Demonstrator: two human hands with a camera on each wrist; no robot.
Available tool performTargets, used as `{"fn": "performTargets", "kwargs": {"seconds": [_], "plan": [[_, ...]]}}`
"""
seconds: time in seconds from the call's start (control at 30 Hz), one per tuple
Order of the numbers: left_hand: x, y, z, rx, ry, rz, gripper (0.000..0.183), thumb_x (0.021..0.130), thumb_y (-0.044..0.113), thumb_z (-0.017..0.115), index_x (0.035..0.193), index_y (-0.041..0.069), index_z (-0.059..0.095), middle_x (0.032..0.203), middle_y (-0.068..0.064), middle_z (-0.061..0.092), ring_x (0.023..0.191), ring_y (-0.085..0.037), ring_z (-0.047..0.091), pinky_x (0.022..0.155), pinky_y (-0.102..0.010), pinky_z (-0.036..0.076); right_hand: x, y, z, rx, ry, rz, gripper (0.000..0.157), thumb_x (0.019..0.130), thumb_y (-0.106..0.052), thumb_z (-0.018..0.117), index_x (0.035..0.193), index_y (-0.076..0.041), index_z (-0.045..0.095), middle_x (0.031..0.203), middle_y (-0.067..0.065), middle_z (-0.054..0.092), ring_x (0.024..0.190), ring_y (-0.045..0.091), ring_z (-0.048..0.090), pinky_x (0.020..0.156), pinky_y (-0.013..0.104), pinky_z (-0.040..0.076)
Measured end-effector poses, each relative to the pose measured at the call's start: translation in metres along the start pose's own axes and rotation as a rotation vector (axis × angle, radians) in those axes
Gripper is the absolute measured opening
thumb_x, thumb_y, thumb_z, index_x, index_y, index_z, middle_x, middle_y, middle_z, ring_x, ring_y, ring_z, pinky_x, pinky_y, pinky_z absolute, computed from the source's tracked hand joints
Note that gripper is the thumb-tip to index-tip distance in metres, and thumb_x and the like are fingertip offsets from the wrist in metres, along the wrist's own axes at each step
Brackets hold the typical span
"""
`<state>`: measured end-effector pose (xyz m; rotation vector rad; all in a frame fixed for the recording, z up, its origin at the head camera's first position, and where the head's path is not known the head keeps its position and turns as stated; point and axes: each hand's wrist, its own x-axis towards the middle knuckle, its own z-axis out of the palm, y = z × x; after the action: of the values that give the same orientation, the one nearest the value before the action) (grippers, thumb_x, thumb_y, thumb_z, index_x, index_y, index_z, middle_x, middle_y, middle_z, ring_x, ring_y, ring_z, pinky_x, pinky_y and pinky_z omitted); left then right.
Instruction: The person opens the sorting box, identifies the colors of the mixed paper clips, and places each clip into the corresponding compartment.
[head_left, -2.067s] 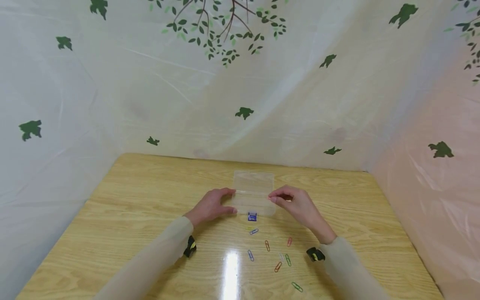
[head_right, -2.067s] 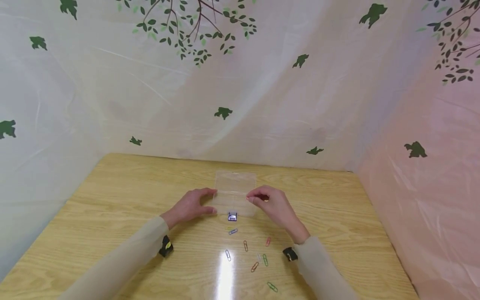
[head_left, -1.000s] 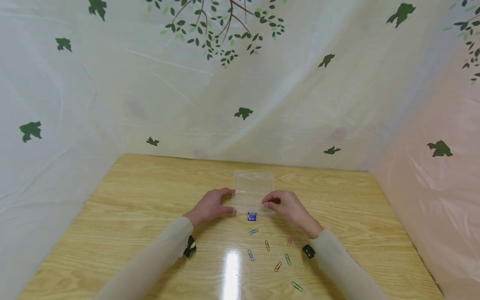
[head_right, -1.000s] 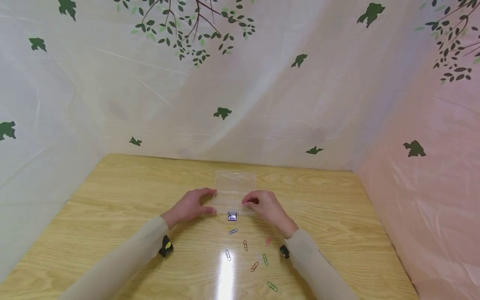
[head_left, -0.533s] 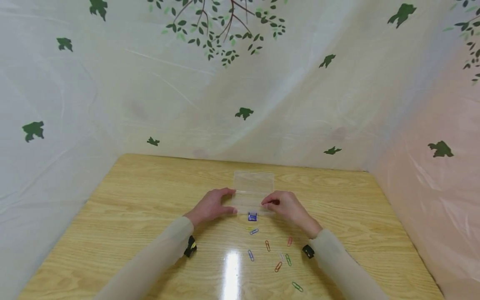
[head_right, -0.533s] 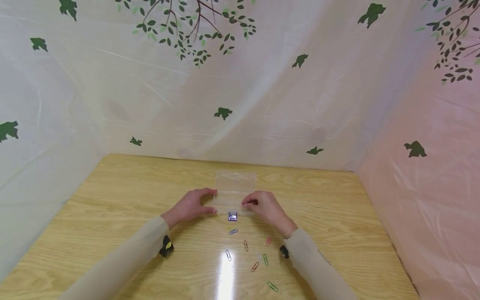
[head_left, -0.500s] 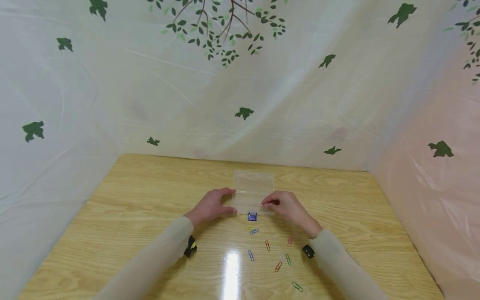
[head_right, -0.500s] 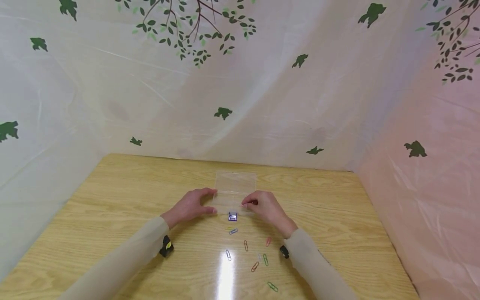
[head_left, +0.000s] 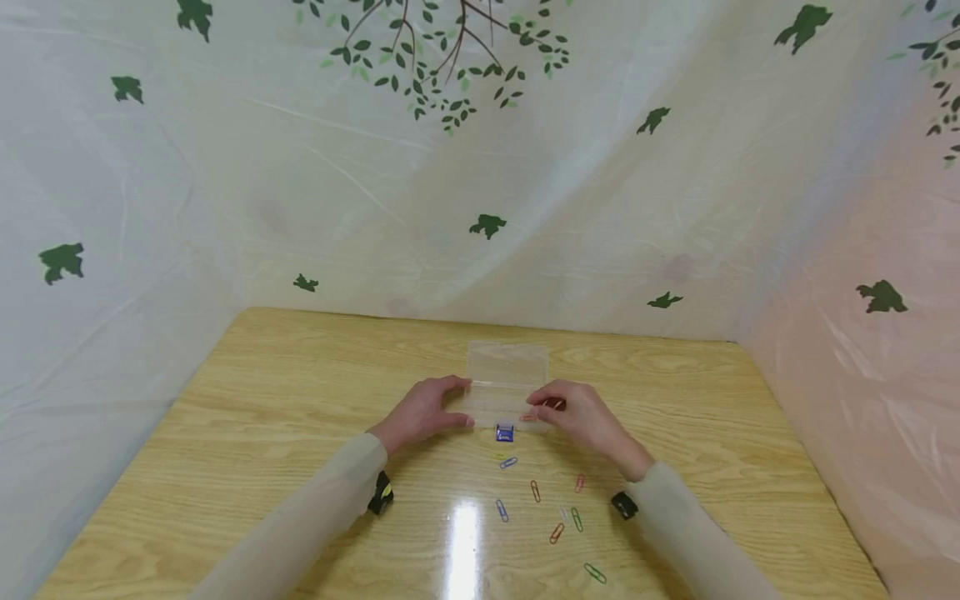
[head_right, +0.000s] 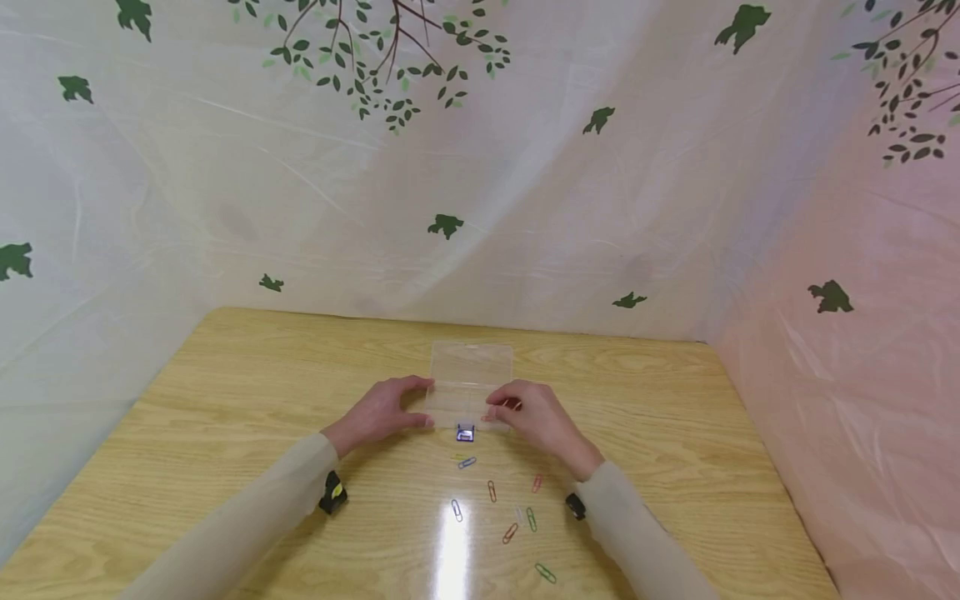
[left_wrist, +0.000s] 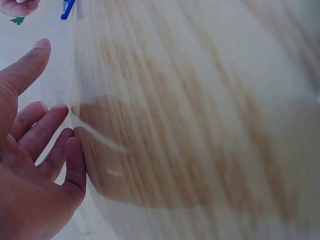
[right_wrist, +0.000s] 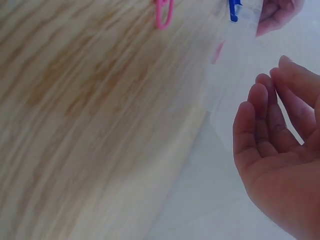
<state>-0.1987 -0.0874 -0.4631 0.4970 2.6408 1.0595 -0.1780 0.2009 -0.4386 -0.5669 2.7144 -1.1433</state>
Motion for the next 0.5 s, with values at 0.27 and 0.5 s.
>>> {"fn": "performTargets", "kwargs": {"seconds": [0.27,0.5], "plan": [[0.001,-0.001,0.001,0.0,0.003,0.009,0.066,0.088,0.028,0.085,0.145,0.007,0.058,0.147,-0.011,0.059,0.141,-0.034,0.049,0.119,-0.047,0.038,-0.013,-0.002,-0.01,0.004,0.029,-0.057,0.022,0.099,-0.015,0.072,0.118,-0.004,0.075,0.113,0.006,0.074,0.092,0.014,0.068,0.079,0.027,0.059],[0.001,-0.002,0.0,0.002,-0.003,0.004,0.067,0.088,0.029,0.085,0.145,0.007,0.057,0.148,-0.011,0.058,0.141,-0.033,0.049,0.119,-0.047,0.038,-0.024,0.0,-0.019,0.032,0.058,-0.062,0.023,0.098,-0.016,0.074,0.118,-0.003,0.074,0.114,0.01,0.073,0.096,0.017,0.068,0.081,0.03,0.059]]}}
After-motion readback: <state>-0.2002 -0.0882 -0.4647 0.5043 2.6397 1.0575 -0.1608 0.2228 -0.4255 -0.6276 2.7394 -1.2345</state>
